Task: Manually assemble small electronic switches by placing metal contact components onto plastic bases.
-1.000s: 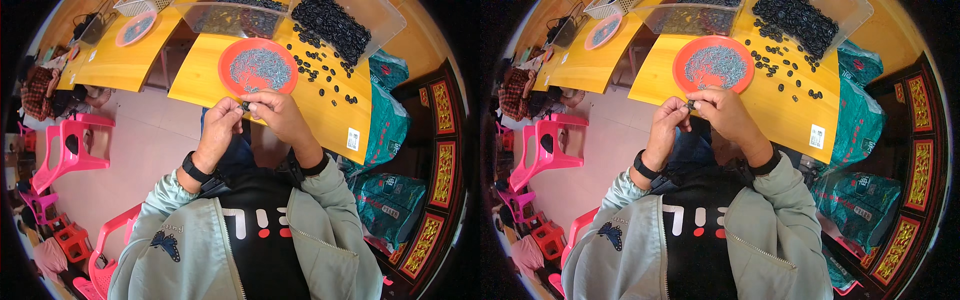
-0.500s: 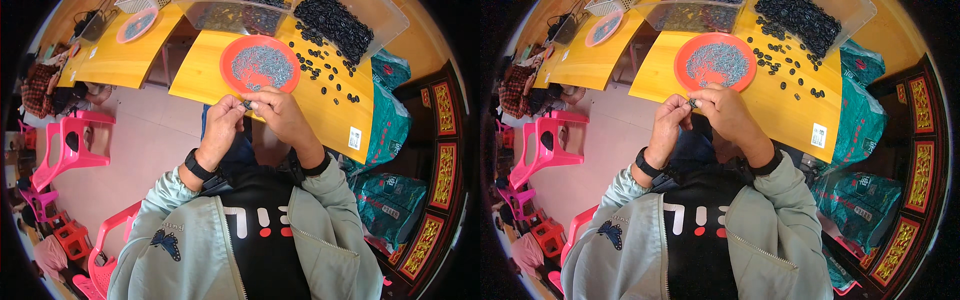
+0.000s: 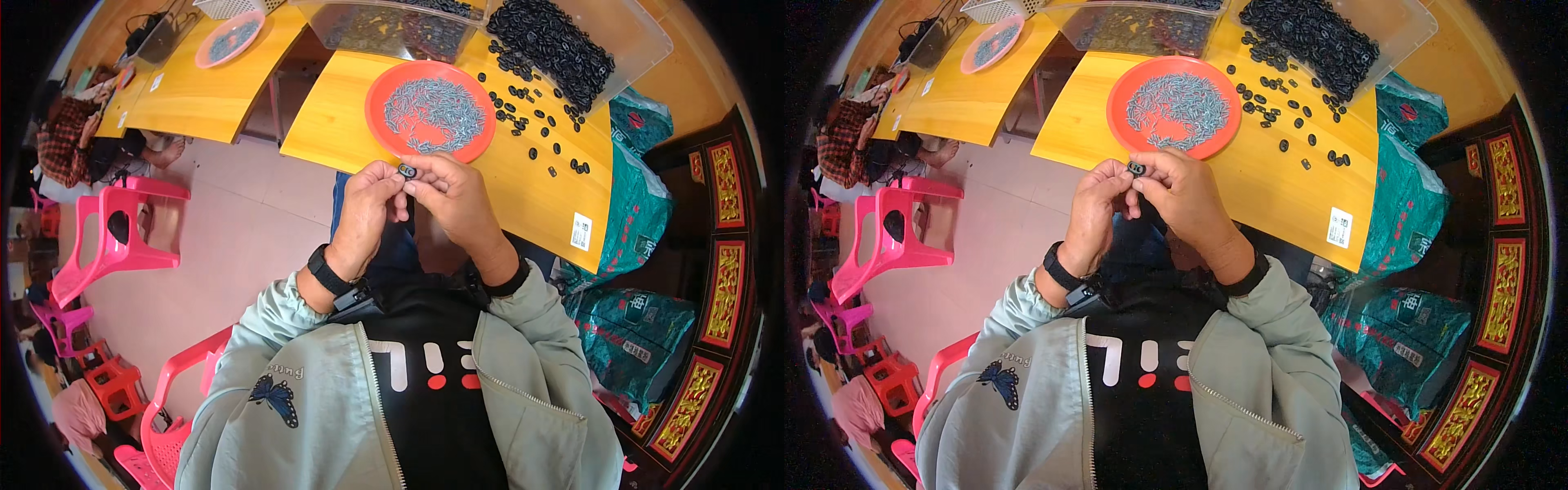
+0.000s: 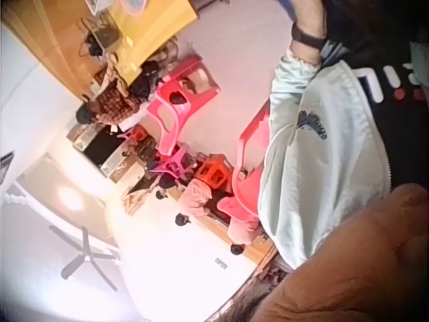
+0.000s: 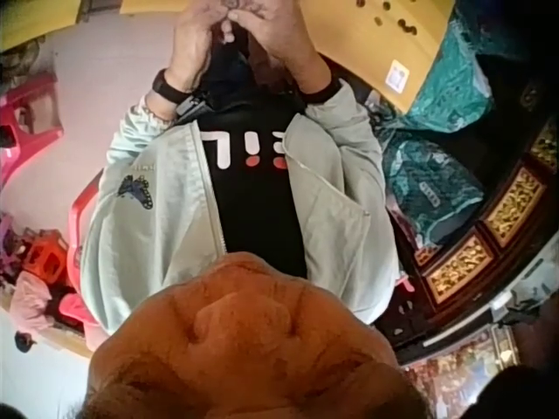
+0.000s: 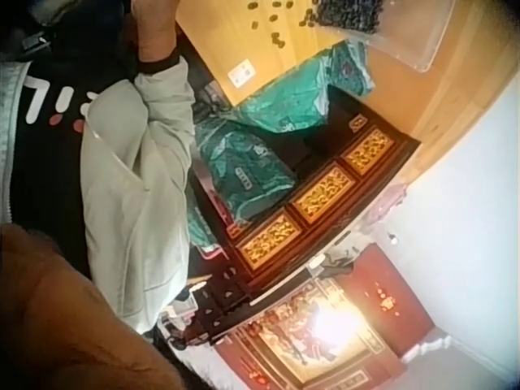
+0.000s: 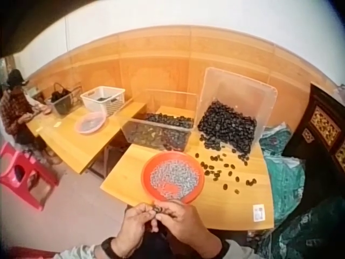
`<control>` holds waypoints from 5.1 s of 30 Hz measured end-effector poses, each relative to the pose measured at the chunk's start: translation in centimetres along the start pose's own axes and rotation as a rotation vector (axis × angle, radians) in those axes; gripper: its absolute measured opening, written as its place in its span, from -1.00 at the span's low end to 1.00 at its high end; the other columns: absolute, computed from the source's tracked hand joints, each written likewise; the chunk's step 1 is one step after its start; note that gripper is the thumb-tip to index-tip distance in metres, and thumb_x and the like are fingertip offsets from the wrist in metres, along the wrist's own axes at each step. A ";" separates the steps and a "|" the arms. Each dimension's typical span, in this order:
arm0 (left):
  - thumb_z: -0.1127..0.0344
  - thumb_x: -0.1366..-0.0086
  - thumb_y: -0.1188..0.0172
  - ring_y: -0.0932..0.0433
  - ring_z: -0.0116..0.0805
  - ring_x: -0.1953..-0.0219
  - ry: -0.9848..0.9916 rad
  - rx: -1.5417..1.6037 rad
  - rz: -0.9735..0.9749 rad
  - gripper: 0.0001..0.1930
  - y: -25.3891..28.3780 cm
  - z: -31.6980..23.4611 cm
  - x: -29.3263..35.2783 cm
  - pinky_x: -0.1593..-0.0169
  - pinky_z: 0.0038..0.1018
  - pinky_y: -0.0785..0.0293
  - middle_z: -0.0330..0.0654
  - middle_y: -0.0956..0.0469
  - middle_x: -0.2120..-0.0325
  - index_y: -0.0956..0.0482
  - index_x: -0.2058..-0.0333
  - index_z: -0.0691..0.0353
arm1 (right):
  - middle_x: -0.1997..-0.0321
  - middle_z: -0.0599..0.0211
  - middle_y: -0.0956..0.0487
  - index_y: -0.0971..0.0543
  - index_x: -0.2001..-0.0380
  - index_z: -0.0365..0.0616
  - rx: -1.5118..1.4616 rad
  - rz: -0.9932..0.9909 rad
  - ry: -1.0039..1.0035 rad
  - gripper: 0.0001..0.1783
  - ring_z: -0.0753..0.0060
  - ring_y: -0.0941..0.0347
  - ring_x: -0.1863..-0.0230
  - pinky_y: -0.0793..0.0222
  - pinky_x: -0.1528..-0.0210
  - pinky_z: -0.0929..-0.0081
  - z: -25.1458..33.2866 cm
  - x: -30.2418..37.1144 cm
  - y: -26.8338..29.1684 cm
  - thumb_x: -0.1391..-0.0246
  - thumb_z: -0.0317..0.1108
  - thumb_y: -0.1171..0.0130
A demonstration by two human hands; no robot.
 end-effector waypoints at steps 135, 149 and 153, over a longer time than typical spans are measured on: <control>0.31 -0.28 0.02 -0.35 -0.55 0.57 -0.196 -0.425 0.234 -0.86 -1.6 -2.0 0.8 0.45 -0.64 -0.30 -0.31 -0.36 0.61 -0.34 0.37 0.27 | 0.44 0.44 -0.54 -0.54 0.30 -0.29 -0.210 0.007 -0.239 -0.84 0.70 -0.42 0.45 -0.34 0.35 0.71 0.2 1.6 1.3 -0.03 -0.53 -0.05; 0.29 -0.28 0.03 -0.38 -0.55 0.51 -0.231 -0.459 0.277 -0.84 -2.4 -2.0 1.1 0.41 -0.62 -0.31 -0.30 -0.38 0.58 -0.36 0.35 0.28 | 0.43 0.47 -0.55 -0.54 0.33 -0.27 -0.167 -0.031 -0.233 -0.87 0.74 -0.38 0.48 -0.31 0.41 0.76 -0.5 1.6 1.5 -0.06 -0.44 -0.12; 0.43 -0.24 0.02 -0.35 -0.57 0.57 -0.235 -0.318 0.221 -0.91 -2.0 -1.9 0.8 0.47 -0.61 -0.32 -0.30 -0.35 0.63 -0.34 0.41 0.33 | 0.42 0.45 -0.56 -0.55 0.30 -0.29 -0.122 -0.031 -0.200 -0.85 0.74 -0.39 0.47 -0.32 0.39 0.75 0.1 1.7 1.5 -0.06 -0.45 -0.12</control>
Point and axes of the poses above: each hand's wrist, its own x-axis away from the middle knuckle, its own y-axis out of the back of the hand, z = x × y, the point moved 8 cm from there along -x, towards the middle knuckle
